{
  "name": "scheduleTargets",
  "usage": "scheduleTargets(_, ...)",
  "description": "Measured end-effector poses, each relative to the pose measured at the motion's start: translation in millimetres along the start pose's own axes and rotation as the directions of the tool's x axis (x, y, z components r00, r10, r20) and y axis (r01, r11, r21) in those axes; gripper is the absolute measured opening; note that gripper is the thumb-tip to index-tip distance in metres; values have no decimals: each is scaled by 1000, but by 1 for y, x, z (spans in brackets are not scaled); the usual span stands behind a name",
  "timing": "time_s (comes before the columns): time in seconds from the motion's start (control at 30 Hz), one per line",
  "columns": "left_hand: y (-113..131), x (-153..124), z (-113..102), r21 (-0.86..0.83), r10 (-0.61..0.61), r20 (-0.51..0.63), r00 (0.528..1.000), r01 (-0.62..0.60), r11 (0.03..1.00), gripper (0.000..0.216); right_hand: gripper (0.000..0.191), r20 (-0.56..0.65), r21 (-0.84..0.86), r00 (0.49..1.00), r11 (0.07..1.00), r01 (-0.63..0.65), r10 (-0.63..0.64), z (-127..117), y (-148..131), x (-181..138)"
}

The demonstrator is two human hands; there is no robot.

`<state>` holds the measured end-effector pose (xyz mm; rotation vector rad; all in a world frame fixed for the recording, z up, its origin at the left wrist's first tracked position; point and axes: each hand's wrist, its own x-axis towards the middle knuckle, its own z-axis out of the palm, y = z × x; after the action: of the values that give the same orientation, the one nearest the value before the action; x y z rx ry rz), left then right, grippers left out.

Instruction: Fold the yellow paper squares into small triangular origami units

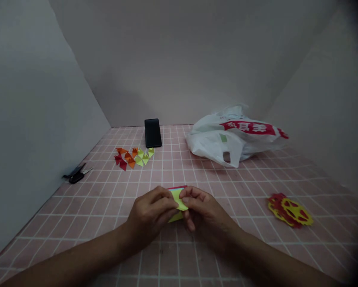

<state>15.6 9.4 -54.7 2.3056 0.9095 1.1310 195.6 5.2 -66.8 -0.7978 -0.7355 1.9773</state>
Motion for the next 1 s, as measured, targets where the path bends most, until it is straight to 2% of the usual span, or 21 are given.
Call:
scheduleTargets(0.07,1,0,1,-64,-41,-37,998,39,997,11,22,22,-58,1000,998,7,-6,-2,2,0)
scheduleTargets(0.13,3,1,2,-182,-228,-51,972,215,960,11,26,24,-144,998,987,68,-65,-5,4,0)
scheduleTargets(0.23,7,3,3,-399,-512,57,857,489,775,15,25,57,-305,980,931,201,-193,-7,4,0)
scheduleTargets(0.33,8,4,5,-520,-627,196,754,622,586,21,19,72,-516,964,817,257,-257,-6,2,-2)
scheduleTargets(0.4,9,4,5,-534,-642,227,733,644,547,22,18,64,-631,955,730,263,-289,-5,1,-3)
scheduleTargets(0.5,8,3,7,-533,-625,226,747,632,563,23,19,73,-695,949,666,269,-307,-5,1,-4)
scheduleTargets(0.57,7,2,8,-558,-635,247,732,643,525,25,19,56,-649,952,714,264,-301,-5,2,-4)
scheduleTargets(0.63,6,1,9,-591,-656,291,696,671,449,26,18,23,-581,959,777,242,-281,-6,4,-4)
scheduleTargets(0.7,4,-1,12,-601,-663,326,674,689,404,26,18,-5,-564,962,795,223,-273,-7,5,-3)
scheduleTargets(0.9,2,-3,14,-612,-667,305,680,677,410,28,16,14,-543,974,816,198,-227,-7,8,-4)
scheduleTargets(1.0,3,-2,13,-618,-647,314,695,666,417,25,23,21,-611,975,769,187,-221,-5,5,-5)
